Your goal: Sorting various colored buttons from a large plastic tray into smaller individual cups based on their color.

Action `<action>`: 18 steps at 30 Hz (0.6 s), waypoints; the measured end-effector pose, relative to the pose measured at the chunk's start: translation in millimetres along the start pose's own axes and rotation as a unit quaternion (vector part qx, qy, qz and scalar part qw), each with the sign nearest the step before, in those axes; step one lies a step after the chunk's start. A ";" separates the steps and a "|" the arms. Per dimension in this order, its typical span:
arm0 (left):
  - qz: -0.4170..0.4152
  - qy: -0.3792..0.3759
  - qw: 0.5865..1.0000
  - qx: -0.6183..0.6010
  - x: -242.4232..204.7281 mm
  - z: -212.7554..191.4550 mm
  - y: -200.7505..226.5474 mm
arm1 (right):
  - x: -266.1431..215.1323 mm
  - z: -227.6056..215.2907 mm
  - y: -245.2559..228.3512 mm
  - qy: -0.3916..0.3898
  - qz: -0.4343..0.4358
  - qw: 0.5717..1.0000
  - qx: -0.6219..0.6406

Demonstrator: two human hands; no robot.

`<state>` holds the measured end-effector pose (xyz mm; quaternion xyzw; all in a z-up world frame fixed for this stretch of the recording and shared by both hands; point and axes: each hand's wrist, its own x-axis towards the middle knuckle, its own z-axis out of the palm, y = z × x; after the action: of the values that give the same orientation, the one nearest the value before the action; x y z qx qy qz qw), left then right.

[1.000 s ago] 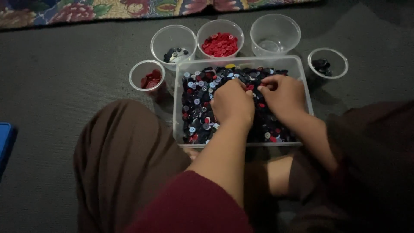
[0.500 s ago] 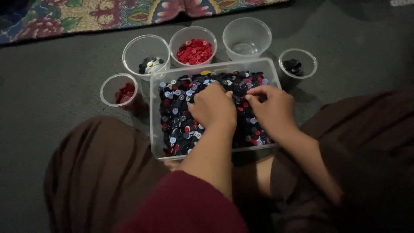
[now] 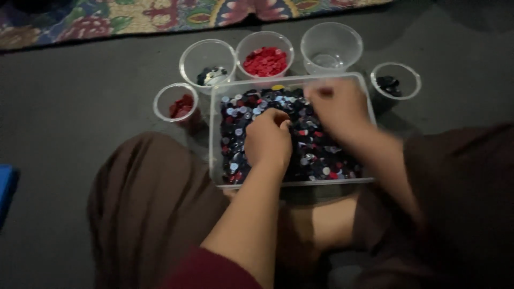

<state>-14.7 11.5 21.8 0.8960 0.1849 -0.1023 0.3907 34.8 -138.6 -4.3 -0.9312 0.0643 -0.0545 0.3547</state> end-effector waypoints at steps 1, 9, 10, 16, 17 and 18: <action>-0.003 0.004 1.000 -0.001 -1.5 -0.6 -5.8 | 7.3 -5.1 -15.5 -0.003 -0.004 1.000 0.001; 0.039 0.040 0.993 -0.102 8.2 7.3 -44.2 | 0.4 -30.0 -52.6 -0.029 0.008 0.978 0.207; 0.040 0.037 0.993 -0.102 8.4 6.1 -43.2 | -4.6 -22.0 -34.2 -0.027 0.010 0.978 0.206; -0.027 -0.038 0.993 -0.108 -1.7 3.2 -33.8 | -48.6 2.9 36.7 0.022 0.085 0.986 0.143; -0.039 -0.032 0.994 -0.095 -2.1 3.3 -32.6 | -56.1 0.4 35.7 0.008 0.104 0.985 0.135; -0.052 -0.025 0.995 -0.082 -2.5 3.3 -31.7 | -63.8 -1.9 34.5 -0.007 0.124 0.984 0.127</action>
<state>-30.2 28.3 -0.6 0.8473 0.2295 -0.1291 0.4612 -31.2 -155.3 -29.5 -0.8637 0.1692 -0.0112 0.4747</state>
